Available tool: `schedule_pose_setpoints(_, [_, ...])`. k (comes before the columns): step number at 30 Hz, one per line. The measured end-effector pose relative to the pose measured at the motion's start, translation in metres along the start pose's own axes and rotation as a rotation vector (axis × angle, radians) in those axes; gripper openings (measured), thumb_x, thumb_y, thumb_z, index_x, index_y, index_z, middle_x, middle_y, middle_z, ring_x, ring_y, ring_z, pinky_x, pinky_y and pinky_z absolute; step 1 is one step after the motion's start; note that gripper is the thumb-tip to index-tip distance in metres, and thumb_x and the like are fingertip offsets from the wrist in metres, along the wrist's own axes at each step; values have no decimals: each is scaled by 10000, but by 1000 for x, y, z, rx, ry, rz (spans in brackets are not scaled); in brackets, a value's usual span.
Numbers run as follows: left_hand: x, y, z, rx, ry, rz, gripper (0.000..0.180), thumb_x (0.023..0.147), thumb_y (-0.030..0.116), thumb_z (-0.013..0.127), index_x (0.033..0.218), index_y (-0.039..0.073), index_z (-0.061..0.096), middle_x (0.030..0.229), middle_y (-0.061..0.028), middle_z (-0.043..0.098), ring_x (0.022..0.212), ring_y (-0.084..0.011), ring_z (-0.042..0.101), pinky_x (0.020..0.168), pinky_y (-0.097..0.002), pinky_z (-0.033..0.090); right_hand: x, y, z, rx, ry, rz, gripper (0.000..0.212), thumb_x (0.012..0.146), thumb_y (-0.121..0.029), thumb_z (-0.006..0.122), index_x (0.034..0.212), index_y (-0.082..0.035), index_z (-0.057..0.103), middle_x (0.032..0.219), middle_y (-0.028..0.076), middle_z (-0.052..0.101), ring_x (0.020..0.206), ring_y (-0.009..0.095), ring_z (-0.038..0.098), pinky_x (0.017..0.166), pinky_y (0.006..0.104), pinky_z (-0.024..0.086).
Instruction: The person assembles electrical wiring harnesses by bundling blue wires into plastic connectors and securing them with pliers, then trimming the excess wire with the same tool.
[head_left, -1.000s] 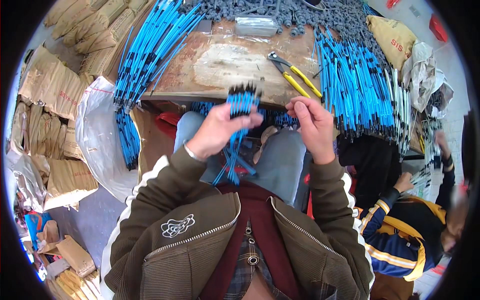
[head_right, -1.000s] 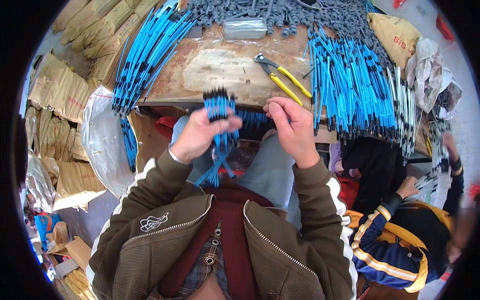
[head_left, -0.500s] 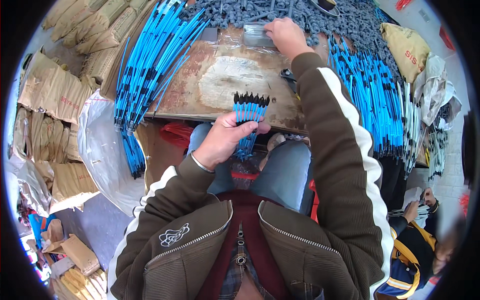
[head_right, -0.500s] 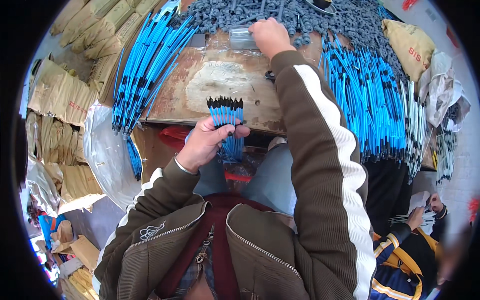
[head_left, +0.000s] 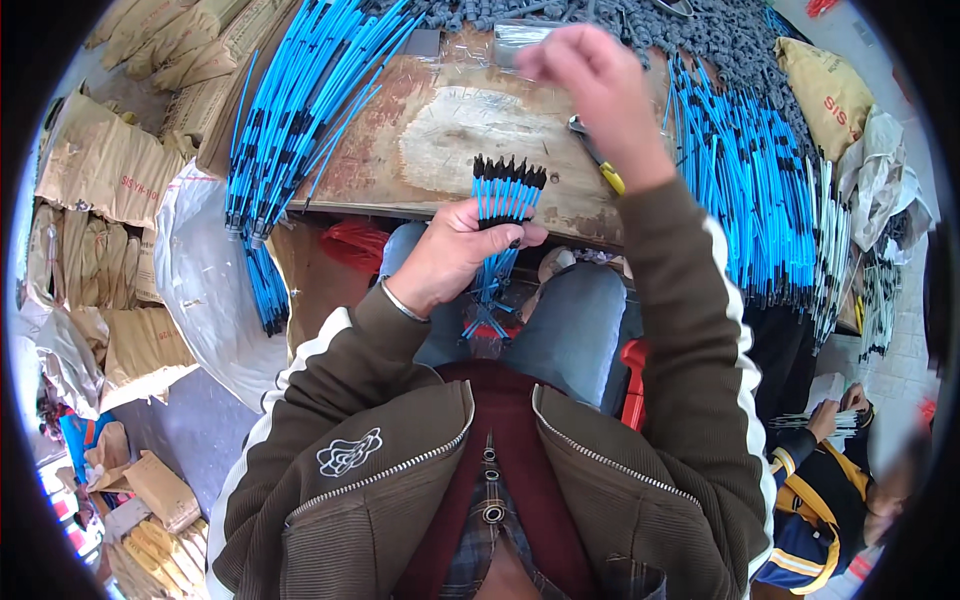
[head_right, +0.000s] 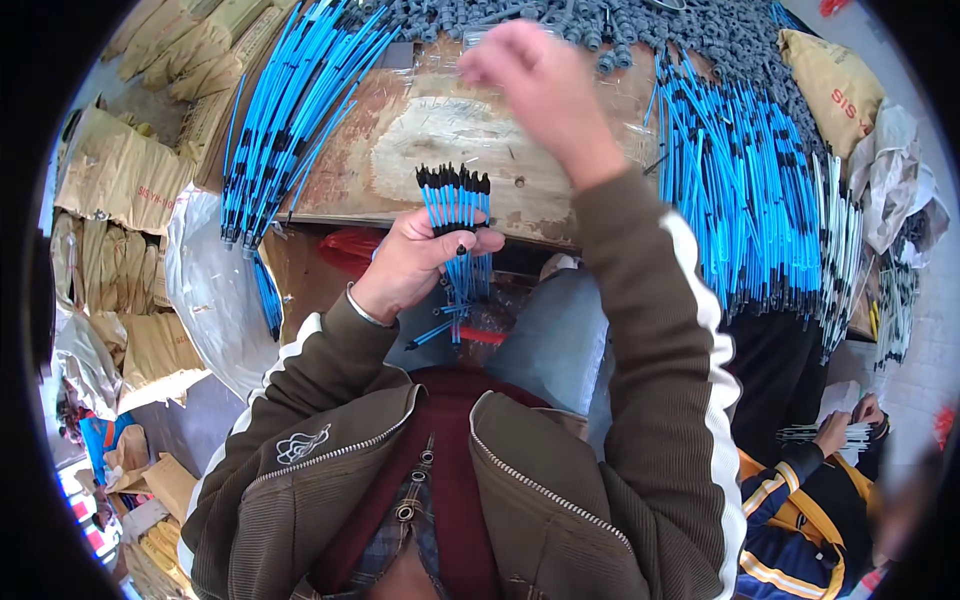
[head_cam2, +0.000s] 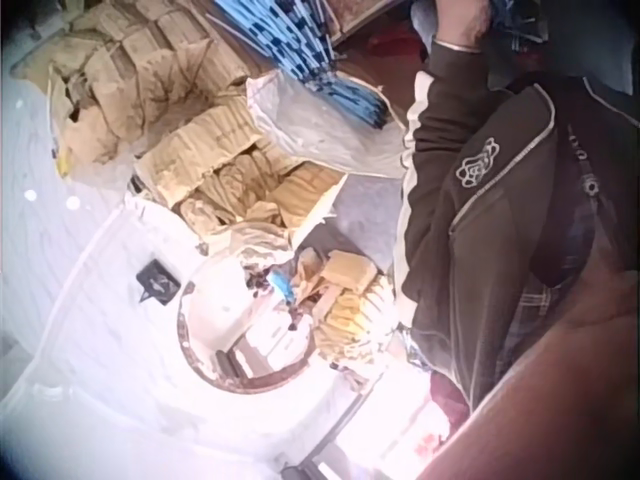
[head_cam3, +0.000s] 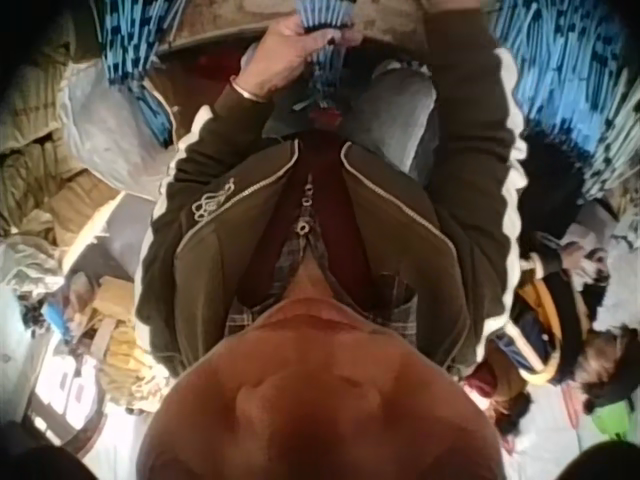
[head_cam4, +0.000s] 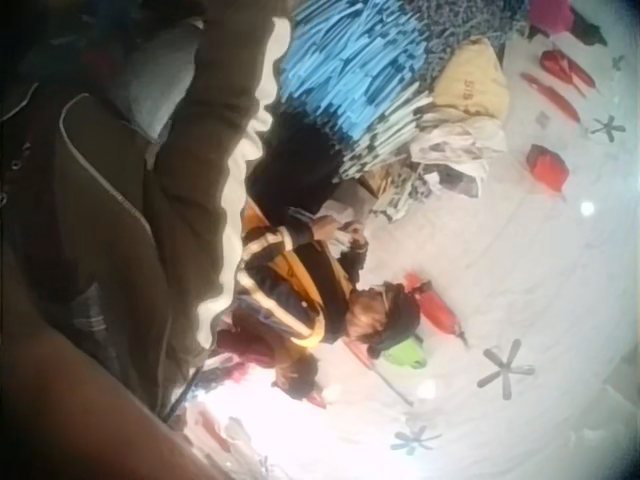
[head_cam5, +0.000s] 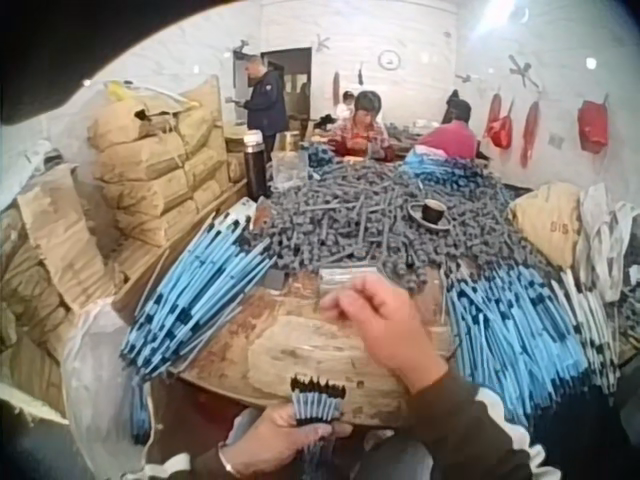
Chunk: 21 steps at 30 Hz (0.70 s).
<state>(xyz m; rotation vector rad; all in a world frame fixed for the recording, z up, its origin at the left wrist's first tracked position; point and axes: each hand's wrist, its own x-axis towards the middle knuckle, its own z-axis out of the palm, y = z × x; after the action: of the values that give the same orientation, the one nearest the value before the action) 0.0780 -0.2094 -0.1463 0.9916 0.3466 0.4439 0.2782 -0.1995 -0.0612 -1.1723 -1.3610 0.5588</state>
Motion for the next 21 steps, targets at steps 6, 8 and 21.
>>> schedule_pose_setpoints(6, [-4, 0, 12, 240, 43, 126, 230, 861, 37, 553, 1089, 14, 578, 996, -90, 632, 937, -147, 593, 850, -292, 460, -64, -36, 34, -169, -397, -185, 117, 907, -103, 468, 937, -19, 543, 883, 98, 636, 799, 174, 614, 695, 294, 481])
schedule_pose_setpoints(8, [-7, 4, 16, 253, 15, 64, 225, 861, 37, 555, 1083, 9, 581, 992, -89, 633, 932, -142, 592, 845, -289, 459, -78, -29, 38, -252, -267, -293, 96, 907, -81, 464, 937, -20, 531, 912, 91, 618, 791, 154, 603, 691, 293, 480])
schedule_pose_setpoints(21, [-3, 12, 10, 73, -8, -5, 215, 875, 49, 544, 1075, -18, 584, 970, -86, 633, 892, -172, 618, 827, -293, 481, -115, -49, 13, -194, 140, 42, 63, 862, -27, 541, 907, 15, 549, 959, 90, 568, 744, 151, 557, 652, 256, 455])
